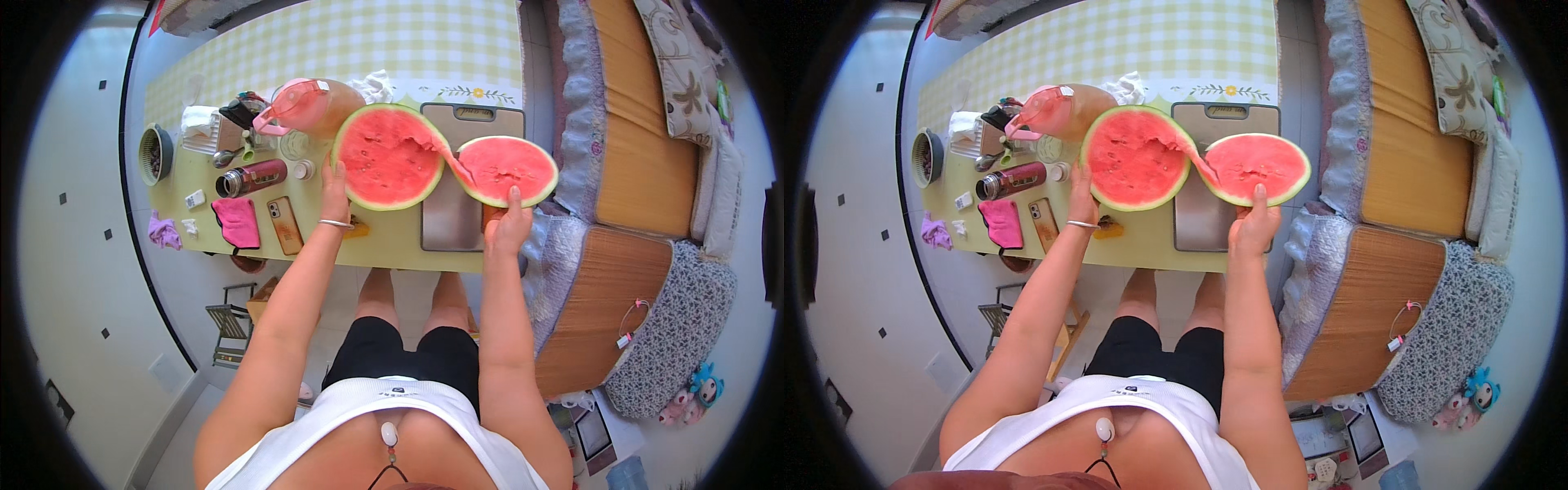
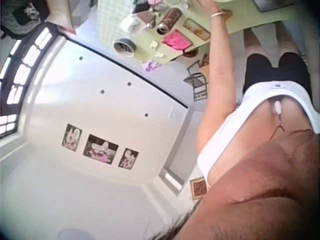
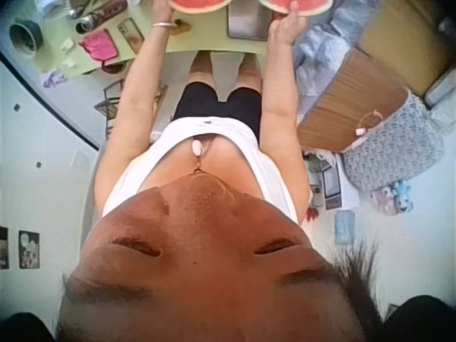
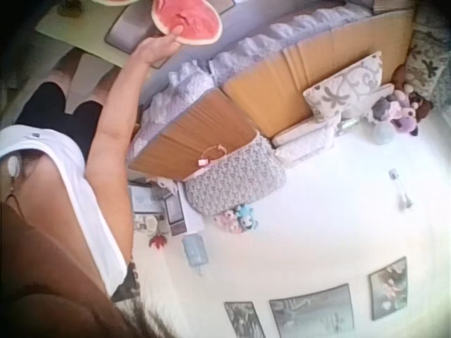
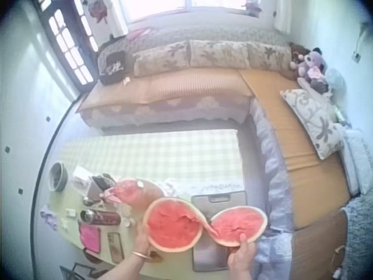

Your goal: The person cuts a watermelon in half on a cutting board, then scoops out portions of the flesh with a knife. They discard the rind into a bin and later walk to a storage area to retrieve a red mesh bag containing food items.

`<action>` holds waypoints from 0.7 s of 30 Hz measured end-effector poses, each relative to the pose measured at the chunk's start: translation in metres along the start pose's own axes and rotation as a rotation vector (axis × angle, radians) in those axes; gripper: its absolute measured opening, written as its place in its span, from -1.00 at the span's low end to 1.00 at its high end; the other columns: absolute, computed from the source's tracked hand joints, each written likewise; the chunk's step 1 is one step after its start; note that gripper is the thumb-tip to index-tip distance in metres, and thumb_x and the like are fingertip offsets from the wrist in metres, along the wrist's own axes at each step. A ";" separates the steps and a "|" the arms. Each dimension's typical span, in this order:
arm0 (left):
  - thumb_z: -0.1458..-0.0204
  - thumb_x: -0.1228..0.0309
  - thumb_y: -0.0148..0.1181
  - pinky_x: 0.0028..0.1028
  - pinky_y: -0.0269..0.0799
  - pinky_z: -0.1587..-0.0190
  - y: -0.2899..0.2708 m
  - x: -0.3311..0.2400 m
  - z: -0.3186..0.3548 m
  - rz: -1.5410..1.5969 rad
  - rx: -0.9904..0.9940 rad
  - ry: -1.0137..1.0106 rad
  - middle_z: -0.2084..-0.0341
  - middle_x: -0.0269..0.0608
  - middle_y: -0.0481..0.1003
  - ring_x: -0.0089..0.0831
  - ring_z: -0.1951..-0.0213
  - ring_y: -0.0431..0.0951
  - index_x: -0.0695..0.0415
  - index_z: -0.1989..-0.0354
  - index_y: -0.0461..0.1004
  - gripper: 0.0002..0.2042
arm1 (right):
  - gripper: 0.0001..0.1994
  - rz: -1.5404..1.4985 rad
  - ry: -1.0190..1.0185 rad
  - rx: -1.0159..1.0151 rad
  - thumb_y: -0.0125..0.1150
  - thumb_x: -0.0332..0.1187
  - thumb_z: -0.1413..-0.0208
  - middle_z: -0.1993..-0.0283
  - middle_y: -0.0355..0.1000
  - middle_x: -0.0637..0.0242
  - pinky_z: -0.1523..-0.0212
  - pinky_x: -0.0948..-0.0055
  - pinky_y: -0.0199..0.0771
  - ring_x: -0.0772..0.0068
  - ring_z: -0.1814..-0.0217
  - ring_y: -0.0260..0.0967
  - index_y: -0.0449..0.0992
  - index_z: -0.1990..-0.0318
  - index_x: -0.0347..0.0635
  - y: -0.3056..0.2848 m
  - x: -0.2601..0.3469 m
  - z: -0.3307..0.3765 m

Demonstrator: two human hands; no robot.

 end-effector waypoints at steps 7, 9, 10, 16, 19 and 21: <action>-0.15 0.03 0.04 -0.17 0.29 -0.10 0.019 0.041 0.074 0.298 -0.189 -0.442 -0.08 -0.17 0.38 -0.27 -0.12 0.36 0.08 -0.15 0.29 -0.51 | -0.65 -0.167 0.153 -0.159 0.07 -0.41 -0.22 -0.10 0.38 0.20 0.10 0.32 0.60 0.28 -0.01 0.45 0.29 -0.15 -0.25 -0.032 -0.039 0.042; -0.13 0.06 0.10 -0.21 0.33 -0.04 0.023 0.068 0.096 0.175 -0.044 -0.576 0.01 -0.18 0.45 -0.29 -0.03 0.44 0.10 -0.10 0.32 -0.53 | -0.65 -0.209 0.210 -0.150 0.10 -0.39 -0.22 -0.10 0.38 0.22 0.08 0.30 0.59 0.30 -0.01 0.44 0.30 -0.14 -0.20 -0.044 -0.054 0.048; -0.12 0.08 0.13 -0.25 0.33 -0.01 0.036 0.073 0.102 0.125 -0.014 -0.597 0.04 -0.20 0.47 -0.31 0.01 0.45 0.11 -0.09 0.34 -0.54 | -0.65 -0.226 0.235 -0.167 0.10 -0.39 -0.22 -0.11 0.38 0.23 0.07 0.30 0.59 0.30 -0.02 0.44 0.30 -0.15 -0.18 -0.053 -0.060 0.048; -0.05 0.21 0.28 -0.51 0.33 0.20 0.108 0.081 0.094 -0.065 -0.007 -0.506 0.25 -0.39 0.54 -0.58 0.22 0.49 0.11 0.07 0.50 -0.67 | -0.61 -0.266 0.342 -0.182 0.11 -0.39 -0.21 -0.14 0.35 0.22 -0.04 0.18 0.54 0.24 -0.10 0.39 0.25 -0.18 -0.13 -0.086 -0.082 0.046; -0.04 0.23 0.29 -0.53 0.33 0.24 0.123 0.090 0.088 -0.063 -0.082 -0.561 0.33 -0.46 0.56 -0.63 0.32 0.49 0.10 0.09 0.52 -0.69 | -0.60 -0.251 0.370 -0.173 0.11 -0.38 -0.21 -0.16 0.33 0.20 -0.06 0.15 0.53 0.22 -0.12 0.38 0.24 -0.19 -0.13 -0.086 -0.084 0.050; -0.02 0.30 0.31 -0.57 0.37 0.29 0.128 0.093 0.086 -0.021 -0.094 -0.514 0.37 -0.43 0.57 -0.63 0.41 0.50 0.14 0.13 0.54 -0.73 | -0.59 -0.254 0.389 -0.155 0.12 -0.38 -0.21 -0.16 0.32 0.20 -0.06 0.14 0.52 0.21 -0.12 0.38 0.23 -0.19 -0.13 -0.088 -0.086 0.051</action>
Point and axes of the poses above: each hand's wrist, its own z-axis away from the middle knuckle, its own y-axis out of the palm, x = y × z, the point moved 4 cm from there along -z, towards the middle knuckle
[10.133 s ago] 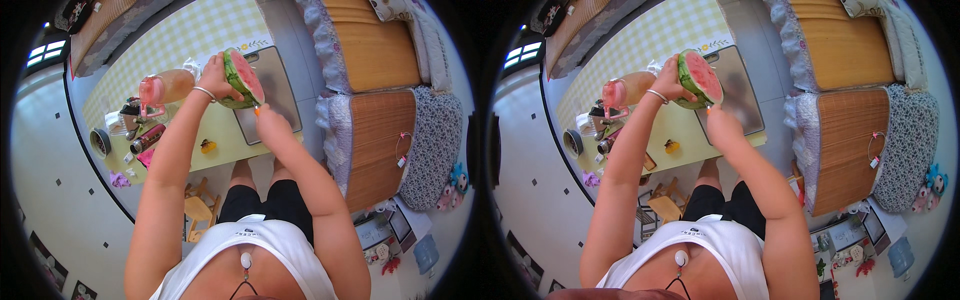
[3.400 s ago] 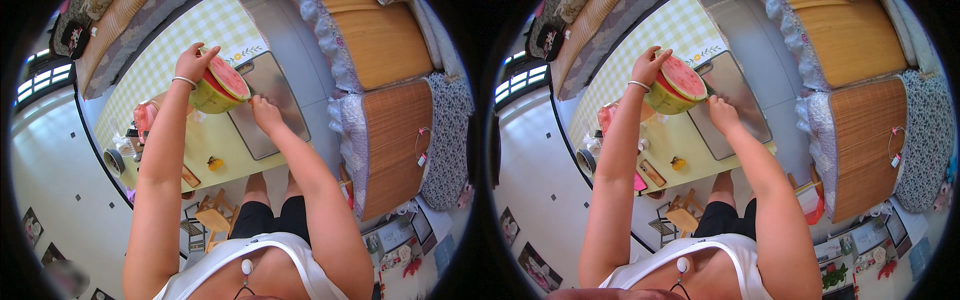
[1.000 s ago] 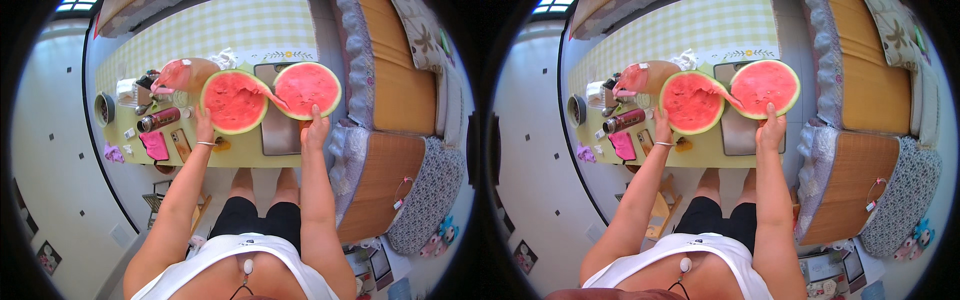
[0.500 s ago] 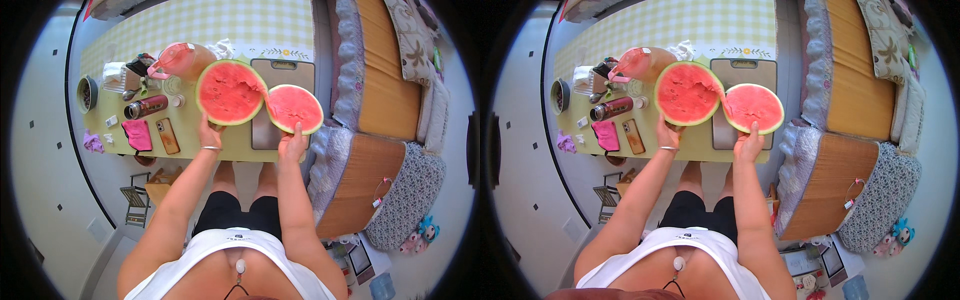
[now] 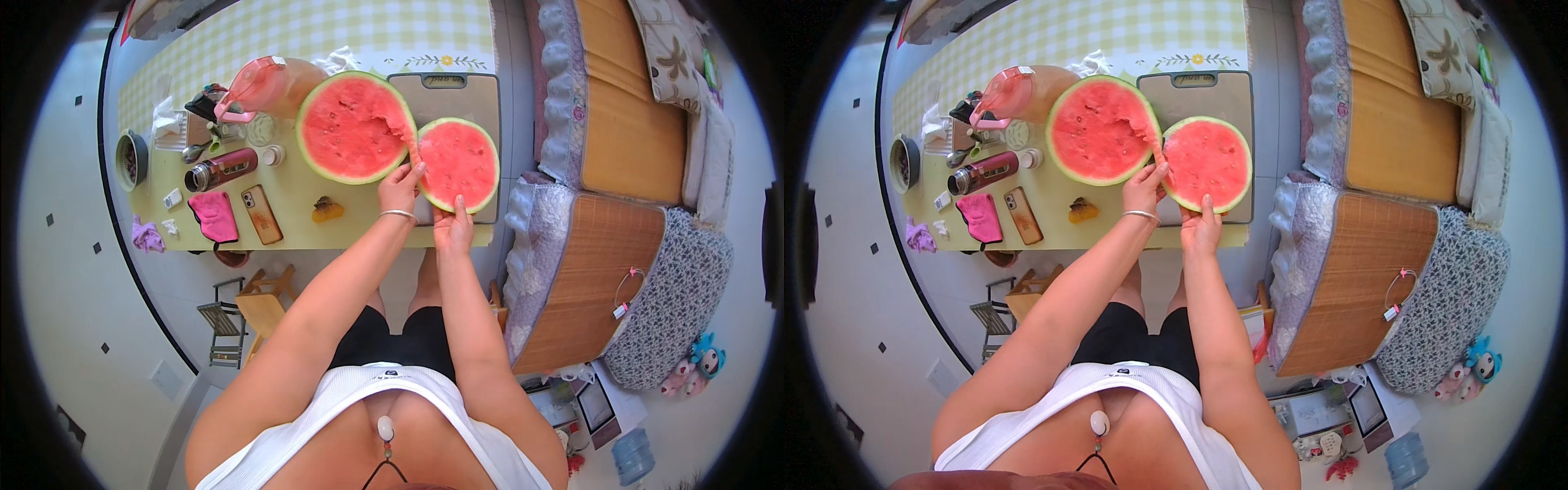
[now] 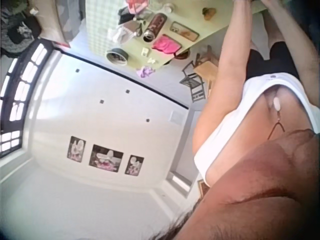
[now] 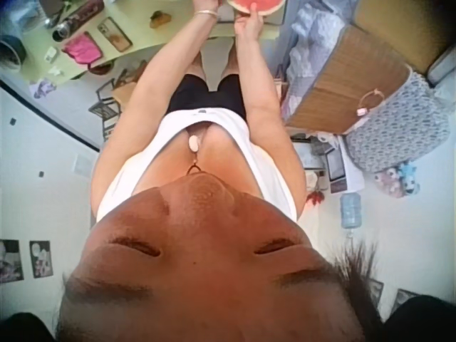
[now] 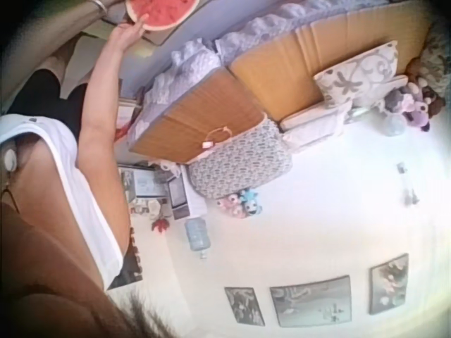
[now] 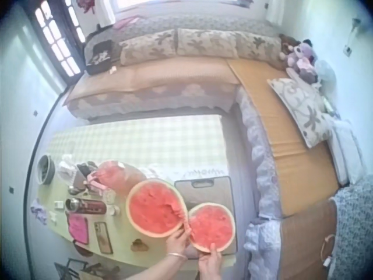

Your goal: The person cuts a watermelon in half on a cutting board, then scoops out portions of the flesh with a knife. They discard the rind into a bin and later walk to a storage area to retrieve a red mesh bag containing food items.

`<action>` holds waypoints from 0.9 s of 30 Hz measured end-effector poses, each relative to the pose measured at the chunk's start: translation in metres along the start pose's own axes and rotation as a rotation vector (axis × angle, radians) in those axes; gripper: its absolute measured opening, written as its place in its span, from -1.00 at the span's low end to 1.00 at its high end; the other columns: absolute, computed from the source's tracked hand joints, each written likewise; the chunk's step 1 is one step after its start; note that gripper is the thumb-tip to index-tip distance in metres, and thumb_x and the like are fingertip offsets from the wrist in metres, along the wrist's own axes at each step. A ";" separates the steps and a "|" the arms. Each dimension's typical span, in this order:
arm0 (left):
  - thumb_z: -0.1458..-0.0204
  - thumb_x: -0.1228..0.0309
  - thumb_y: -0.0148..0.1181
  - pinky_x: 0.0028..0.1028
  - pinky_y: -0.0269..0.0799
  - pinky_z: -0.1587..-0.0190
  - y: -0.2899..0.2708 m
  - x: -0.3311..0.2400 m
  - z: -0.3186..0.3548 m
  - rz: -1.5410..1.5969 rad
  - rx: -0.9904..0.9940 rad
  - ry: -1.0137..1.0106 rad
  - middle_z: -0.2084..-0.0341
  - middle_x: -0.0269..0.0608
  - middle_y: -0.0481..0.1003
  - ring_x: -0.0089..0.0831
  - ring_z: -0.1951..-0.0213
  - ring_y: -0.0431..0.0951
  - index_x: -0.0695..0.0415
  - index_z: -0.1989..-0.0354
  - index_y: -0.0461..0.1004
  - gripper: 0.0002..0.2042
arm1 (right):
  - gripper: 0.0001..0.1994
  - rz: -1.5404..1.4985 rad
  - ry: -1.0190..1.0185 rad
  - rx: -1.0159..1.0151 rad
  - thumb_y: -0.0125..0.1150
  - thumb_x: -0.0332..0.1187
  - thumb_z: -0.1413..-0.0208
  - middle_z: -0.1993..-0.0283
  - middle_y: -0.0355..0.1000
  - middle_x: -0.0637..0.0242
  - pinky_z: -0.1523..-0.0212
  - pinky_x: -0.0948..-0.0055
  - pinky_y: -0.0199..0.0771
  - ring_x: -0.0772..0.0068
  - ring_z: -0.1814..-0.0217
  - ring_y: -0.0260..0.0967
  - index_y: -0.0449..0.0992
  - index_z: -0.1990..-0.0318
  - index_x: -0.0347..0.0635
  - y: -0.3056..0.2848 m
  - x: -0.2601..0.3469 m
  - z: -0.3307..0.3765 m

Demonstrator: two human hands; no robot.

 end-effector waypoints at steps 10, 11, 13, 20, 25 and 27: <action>0.00 0.40 0.32 -0.64 0.36 0.37 -0.004 0.014 -0.004 -0.162 0.010 0.095 0.40 -0.41 0.55 -0.68 0.45 0.46 0.22 0.18 0.55 -0.76 | -0.58 0.012 0.143 0.002 0.12 -0.35 -0.21 -0.16 0.34 0.17 -0.06 0.14 0.50 0.19 -0.10 0.39 0.23 -0.19 -0.16 -0.030 0.001 -0.015; 0.00 0.40 0.33 -0.64 0.35 0.38 -0.005 0.014 -0.004 -0.197 0.021 0.123 0.40 -0.42 0.55 -0.69 0.45 0.45 0.23 0.18 0.55 -0.76 | -0.59 0.020 0.149 0.001 0.11 -0.35 -0.22 -0.15 0.34 0.17 -0.05 0.14 0.51 0.19 -0.10 0.39 0.23 -0.19 -0.16 -0.032 0.001 -0.015; 0.01 0.40 0.33 -0.65 0.33 0.36 -0.007 0.017 -0.003 -0.203 0.028 0.118 0.40 -0.42 0.54 -0.70 0.44 0.43 0.24 0.18 0.55 -0.75 | -0.59 0.059 0.200 -0.001 0.13 -0.30 -0.21 -0.11 0.37 0.15 -0.01 0.16 0.53 0.18 -0.06 0.42 0.25 -0.17 -0.17 -0.033 0.002 -0.014; 0.01 0.43 0.33 -0.67 0.33 0.30 -0.014 0.014 0.000 -0.092 0.138 0.165 0.35 -0.42 0.55 -0.70 0.37 0.45 0.21 0.17 0.55 -0.77 | -0.65 1.069 0.570 0.066 0.25 -0.11 -0.11 0.30 0.52 0.10 0.38 0.31 0.54 0.21 0.43 0.50 0.44 0.14 -0.22 -0.017 0.028 0.007; -0.04 0.41 0.23 -0.55 0.33 0.20 -0.024 0.017 0.003 0.062 0.179 0.006 0.30 -0.40 0.56 -0.60 0.31 0.49 0.15 0.08 0.52 -0.74 | -0.70 1.657 -0.551 0.244 0.27 -0.23 -0.02 0.31 0.49 0.06 0.34 0.23 0.45 0.06 0.38 0.45 0.45 0.24 -0.30 0.080 0.057 0.026; -0.06 0.35 0.18 -0.49 0.32 0.15 -0.025 0.017 0.004 0.132 0.212 -0.028 0.28 -0.39 0.55 -0.57 0.27 0.48 0.14 0.08 0.51 -0.74 | -0.65 1.597 -0.819 0.380 0.28 -0.25 0.02 0.27 0.48 0.04 0.22 0.20 0.45 -0.02 0.25 0.45 0.41 0.16 -0.31 0.114 0.043 0.017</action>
Point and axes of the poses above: each hand's wrist, its own z-axis away from the middle knuckle, its own y-axis out of the palm, x = y × z, the point moved 4 cm from there along -z, towards the middle knuckle
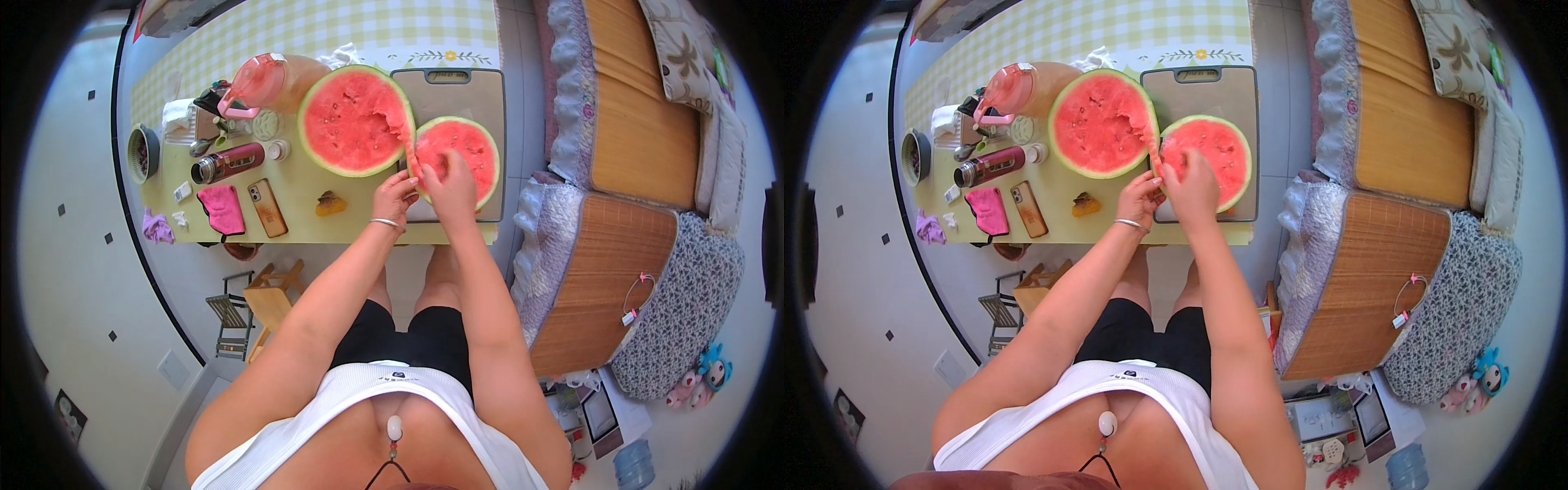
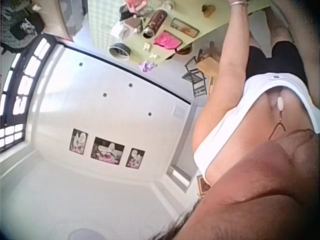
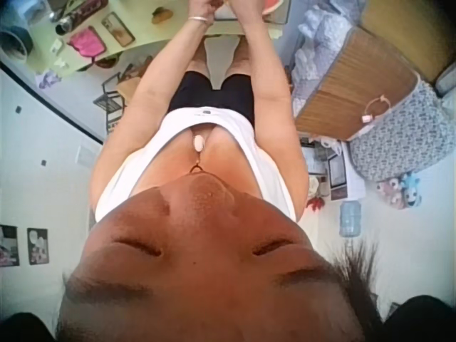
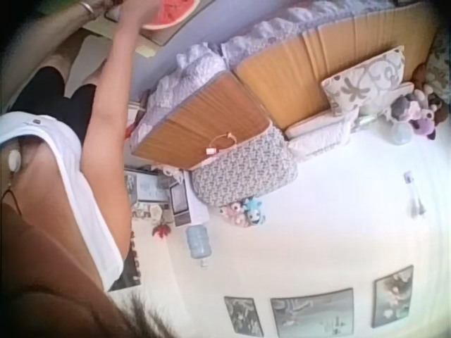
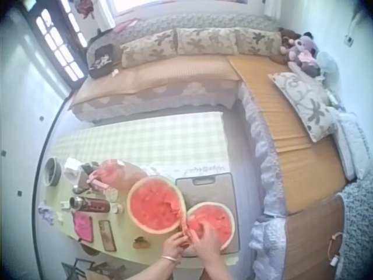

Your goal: The person cuts a watermelon in half on a cutting board, then scoops out portions of the flesh with a knife. They discard the rind into a bin and later walk to a storage area to retrieve a red mesh bag containing food items.

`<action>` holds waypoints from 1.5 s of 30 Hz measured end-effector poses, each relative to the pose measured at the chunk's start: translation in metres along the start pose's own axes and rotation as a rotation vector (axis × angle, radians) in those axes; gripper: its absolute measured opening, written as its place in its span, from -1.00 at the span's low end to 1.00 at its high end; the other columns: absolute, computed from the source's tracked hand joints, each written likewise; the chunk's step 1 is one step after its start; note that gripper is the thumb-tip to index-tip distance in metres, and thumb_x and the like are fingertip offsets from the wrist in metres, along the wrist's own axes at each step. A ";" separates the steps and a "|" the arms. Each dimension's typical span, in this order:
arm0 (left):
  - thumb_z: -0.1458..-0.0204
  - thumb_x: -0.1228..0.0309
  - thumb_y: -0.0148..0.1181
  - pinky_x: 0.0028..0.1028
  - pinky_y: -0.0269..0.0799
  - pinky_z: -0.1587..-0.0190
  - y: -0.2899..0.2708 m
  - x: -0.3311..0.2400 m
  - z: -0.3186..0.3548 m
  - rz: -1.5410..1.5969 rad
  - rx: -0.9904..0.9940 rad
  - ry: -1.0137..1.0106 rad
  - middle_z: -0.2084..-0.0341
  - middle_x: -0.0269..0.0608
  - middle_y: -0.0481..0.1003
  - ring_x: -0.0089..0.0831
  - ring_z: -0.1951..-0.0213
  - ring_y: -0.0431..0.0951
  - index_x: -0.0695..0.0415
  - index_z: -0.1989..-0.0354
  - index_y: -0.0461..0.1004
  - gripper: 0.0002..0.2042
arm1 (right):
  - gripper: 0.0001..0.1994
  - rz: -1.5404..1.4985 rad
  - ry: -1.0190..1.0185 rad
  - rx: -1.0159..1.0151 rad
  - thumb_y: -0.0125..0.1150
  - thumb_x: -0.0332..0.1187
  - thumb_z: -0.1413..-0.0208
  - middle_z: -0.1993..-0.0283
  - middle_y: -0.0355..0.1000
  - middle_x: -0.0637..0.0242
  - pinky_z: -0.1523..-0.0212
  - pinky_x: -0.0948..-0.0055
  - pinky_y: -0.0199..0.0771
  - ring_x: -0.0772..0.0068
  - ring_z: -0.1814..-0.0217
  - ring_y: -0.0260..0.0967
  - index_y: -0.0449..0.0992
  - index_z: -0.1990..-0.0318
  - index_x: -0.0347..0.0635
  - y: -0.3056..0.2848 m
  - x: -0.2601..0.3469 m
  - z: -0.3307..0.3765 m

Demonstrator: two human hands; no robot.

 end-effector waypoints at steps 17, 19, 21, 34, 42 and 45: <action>-0.21 0.02 -0.03 -0.57 0.30 0.34 -0.038 -0.040 -0.009 -0.283 -0.205 0.119 0.48 -0.25 0.58 -0.56 0.45 0.50 0.19 0.35 0.56 -0.56 | -0.77 0.213 -0.078 0.403 0.00 -0.45 0.02 0.38 0.44 -0.19 0.28 -0.11 0.42 -0.29 0.30 0.40 0.22 0.20 -0.33 0.052 0.009 -0.045; -0.21 0.02 -0.03 -0.55 0.32 0.33 -0.044 -0.043 -0.008 -0.277 -0.213 0.124 0.47 -0.24 0.58 -0.55 0.44 0.50 0.19 0.35 0.55 -0.56 | -0.77 0.202 -0.106 0.429 -0.01 -0.45 0.02 0.36 0.43 -0.19 0.25 -0.11 0.39 -0.29 0.27 0.39 0.22 0.20 -0.33 0.053 0.006 -0.041; -0.21 0.03 -0.02 -0.54 0.33 0.32 -0.047 -0.044 -0.007 -0.223 -0.224 0.091 0.47 -0.24 0.58 -0.54 0.44 0.50 0.18 0.35 0.54 -0.57 | -0.77 0.131 -0.084 0.442 -0.01 -0.45 0.01 0.31 0.42 -0.18 0.22 -0.09 0.37 -0.27 0.21 0.37 0.22 0.17 -0.31 0.052 0.003 -0.035; -0.16 0.11 0.12 -0.41 0.41 0.24 -0.060 -0.056 0.005 -0.045 -0.223 0.058 0.42 -0.16 0.56 -0.43 0.37 0.51 0.17 0.32 0.47 -0.68 | -0.74 -0.100 -0.189 0.255 0.05 -0.47 0.00 0.21 0.39 0.07 0.16 0.09 0.35 -0.06 0.07 0.31 0.32 0.10 -0.22 0.060 -0.009 -0.006; -0.13 0.17 0.16 -0.46 0.41 0.23 -0.072 -0.060 0.001 -0.042 -0.189 0.077 0.42 -0.19 0.56 -0.47 0.38 0.51 0.17 0.31 0.46 -0.72 | -0.68 0.112 -0.461 0.330 0.09 -0.53 0.11 0.14 0.39 0.19 0.12 0.22 0.42 0.08 0.05 0.32 0.39 0.11 -0.15 0.065 -0.010 0.026; -0.13 0.17 0.15 -0.44 0.41 0.21 -0.073 -0.057 0.000 -0.083 -0.128 0.009 0.34 -0.18 0.56 -0.46 0.31 0.52 0.20 0.21 0.48 -0.70 | -0.61 0.117 -0.481 0.247 0.06 -0.58 0.14 0.09 0.40 0.17 0.05 0.25 0.40 0.09 0.00 0.32 0.41 0.05 -0.17 0.055 0.003 0.044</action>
Point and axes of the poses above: each hand's wrist, its own z-axis away from the middle knuckle, its own y-axis out of the palm, x = y × z, the point moved 4 cm from there along -z, towards the middle knuckle
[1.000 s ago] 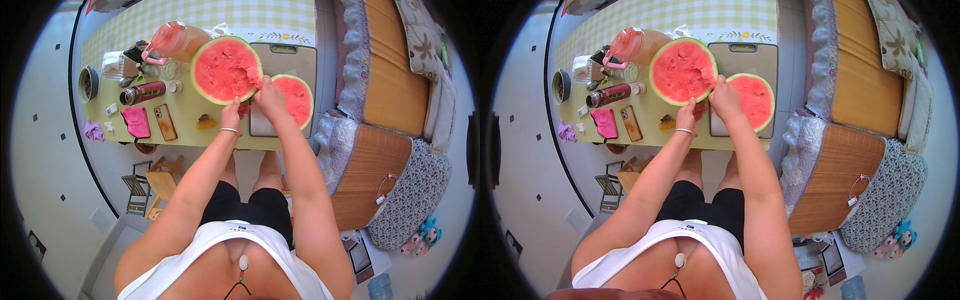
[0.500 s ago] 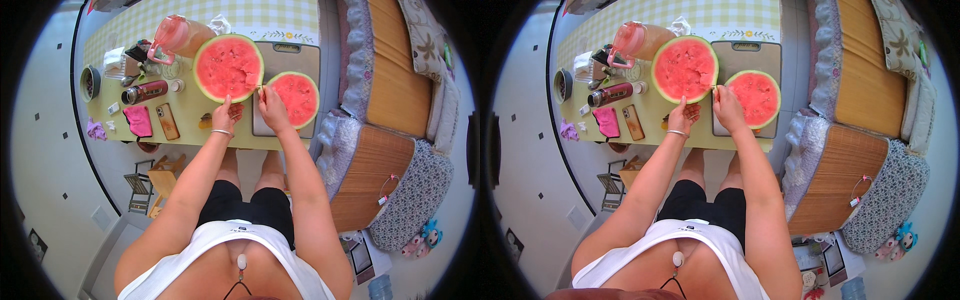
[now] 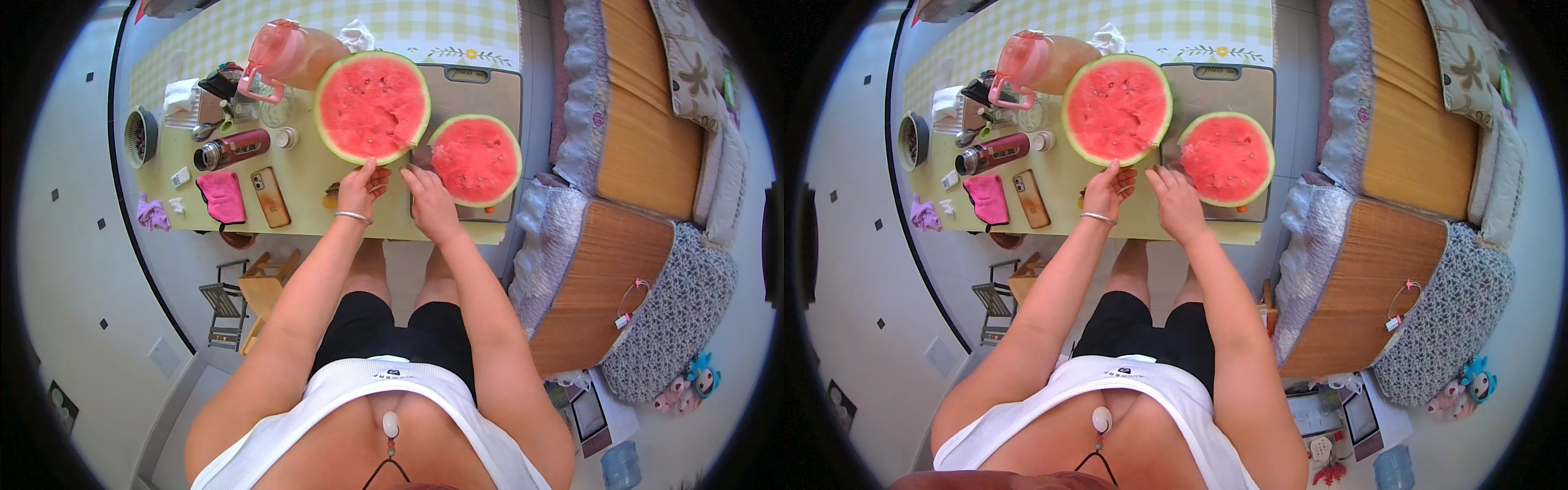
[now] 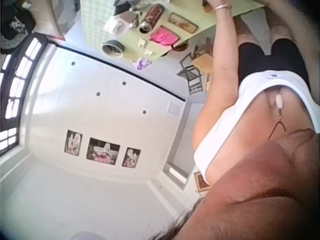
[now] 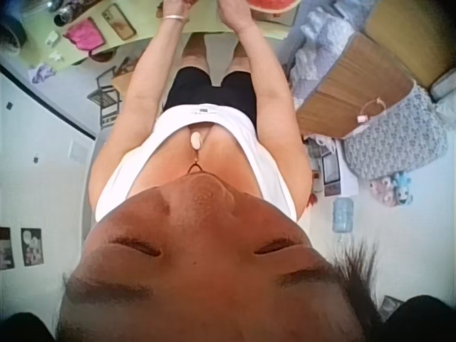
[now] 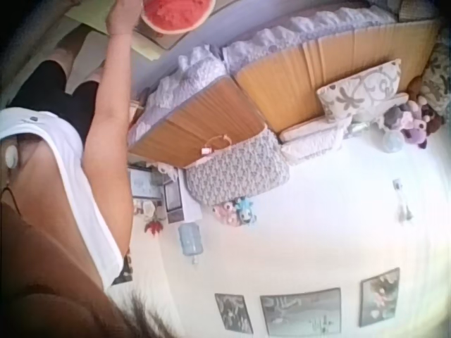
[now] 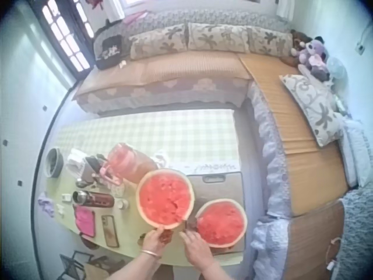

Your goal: The person cuts a watermelon in half on a cutting board, then scoops out portions of the flesh with a knife. They discard the rind into a bin and later walk to a storage area to retrieve a red mesh bag containing food items.

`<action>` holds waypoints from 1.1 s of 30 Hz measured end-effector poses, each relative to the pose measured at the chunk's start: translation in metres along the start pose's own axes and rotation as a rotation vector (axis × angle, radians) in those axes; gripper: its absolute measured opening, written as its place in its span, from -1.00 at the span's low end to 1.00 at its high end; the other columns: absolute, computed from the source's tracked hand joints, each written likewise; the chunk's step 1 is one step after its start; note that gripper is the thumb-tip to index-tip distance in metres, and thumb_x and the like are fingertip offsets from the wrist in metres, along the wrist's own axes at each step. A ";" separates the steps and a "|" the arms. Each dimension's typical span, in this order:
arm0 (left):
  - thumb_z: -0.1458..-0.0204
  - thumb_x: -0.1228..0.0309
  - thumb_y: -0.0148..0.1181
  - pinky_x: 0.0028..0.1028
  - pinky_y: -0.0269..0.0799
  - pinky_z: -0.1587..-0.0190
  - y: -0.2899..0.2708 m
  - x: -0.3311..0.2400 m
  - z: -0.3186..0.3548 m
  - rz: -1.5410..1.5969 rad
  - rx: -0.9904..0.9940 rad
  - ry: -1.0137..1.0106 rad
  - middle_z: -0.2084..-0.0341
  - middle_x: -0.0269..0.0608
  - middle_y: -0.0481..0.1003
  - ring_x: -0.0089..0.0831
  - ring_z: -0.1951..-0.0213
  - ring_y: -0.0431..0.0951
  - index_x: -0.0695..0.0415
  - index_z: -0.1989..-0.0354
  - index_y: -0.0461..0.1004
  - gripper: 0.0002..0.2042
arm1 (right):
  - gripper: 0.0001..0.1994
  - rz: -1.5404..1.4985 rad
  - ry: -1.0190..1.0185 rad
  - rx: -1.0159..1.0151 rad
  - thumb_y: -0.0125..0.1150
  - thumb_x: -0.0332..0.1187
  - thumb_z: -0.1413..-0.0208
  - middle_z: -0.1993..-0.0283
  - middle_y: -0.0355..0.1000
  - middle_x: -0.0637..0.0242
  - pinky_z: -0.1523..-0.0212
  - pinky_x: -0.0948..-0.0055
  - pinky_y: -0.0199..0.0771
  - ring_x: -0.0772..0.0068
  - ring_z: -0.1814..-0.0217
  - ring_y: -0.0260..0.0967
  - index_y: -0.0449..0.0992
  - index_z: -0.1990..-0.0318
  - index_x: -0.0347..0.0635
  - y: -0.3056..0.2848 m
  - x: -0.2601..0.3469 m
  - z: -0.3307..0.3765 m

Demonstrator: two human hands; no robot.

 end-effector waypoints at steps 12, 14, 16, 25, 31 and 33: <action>0.12 0.35 0.31 -0.27 0.37 -0.02 0.083 0.001 0.028 -1.263 0.103 0.859 0.06 0.00 0.48 -0.09 0.05 0.47 0.25 0.03 0.43 -0.55 | -0.52 -0.123 0.772 -0.490 0.17 -0.60 0.12 0.03 0.32 0.07 -0.05 0.30 0.37 0.15 0.03 0.36 0.28 -0.05 -0.33 -0.046 -0.109 0.093; 0.14 0.40 0.27 -0.21 0.36 -0.03 0.094 0.005 0.022 -1.366 0.101 1.019 0.05 0.01 0.45 -0.02 0.02 0.43 0.22 0.03 0.43 -0.57 | -0.52 -0.228 0.755 -0.493 0.18 -0.60 0.11 0.00 0.32 0.05 -0.07 0.31 0.38 0.16 -0.01 0.37 0.28 -0.05 -0.34 -0.040 -0.121 0.089; 0.13 0.41 0.26 -0.21 0.36 -0.03 0.099 0.012 0.014 -1.471 0.092 1.091 0.08 0.01 0.46 -0.02 0.02 0.42 0.21 0.02 0.43 -0.57 | -0.50 -0.346 0.719 -0.472 0.15 -0.63 0.13 0.01 0.35 0.04 -0.07 0.33 0.39 0.17 -0.03 0.38 0.27 -0.06 -0.36 -0.040 -0.129 0.088; 0.17 0.40 0.24 -0.16 0.39 0.19 0.087 0.028 0.017 -1.623 0.115 0.853 0.44 -0.11 0.51 -0.06 0.27 0.47 0.17 0.47 0.48 -0.87 | -0.59 0.148 0.576 -0.260 0.03 -0.57 0.14 0.15 0.40 0.09 -0.02 0.15 0.33 0.06 0.04 0.34 0.43 0.03 -0.27 -0.062 -0.152 0.089; 0.19 0.37 0.25 -0.19 0.39 0.26 0.085 0.027 0.024 -1.618 0.034 0.877 0.50 -0.16 0.51 -0.09 0.31 0.48 0.12 0.56 0.48 -0.89 | -0.79 0.569 0.720 -0.104 0.08 -0.48 0.12 0.23 0.37 0.13 0.07 0.03 0.27 0.03 0.10 0.31 0.54 0.28 -0.16 -0.124 -0.160 0.093; 0.19 0.38 0.25 -0.20 0.40 0.26 0.088 0.027 0.022 -1.608 0.052 0.869 0.48 -0.16 0.51 -0.09 0.31 0.48 0.12 0.52 0.49 -0.89 | -0.82 0.643 0.808 -0.052 0.07 -0.49 0.12 0.26 0.39 0.12 0.09 0.03 0.29 0.00 0.13 0.33 0.52 0.31 -0.16 -0.144 -0.161 0.105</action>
Point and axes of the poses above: each hand's wrist, its own z-axis away from the middle knuckle, its own y-axis out of the palm, x = y × z, the point moved 4 cm from there along -z, towards the middle knuckle
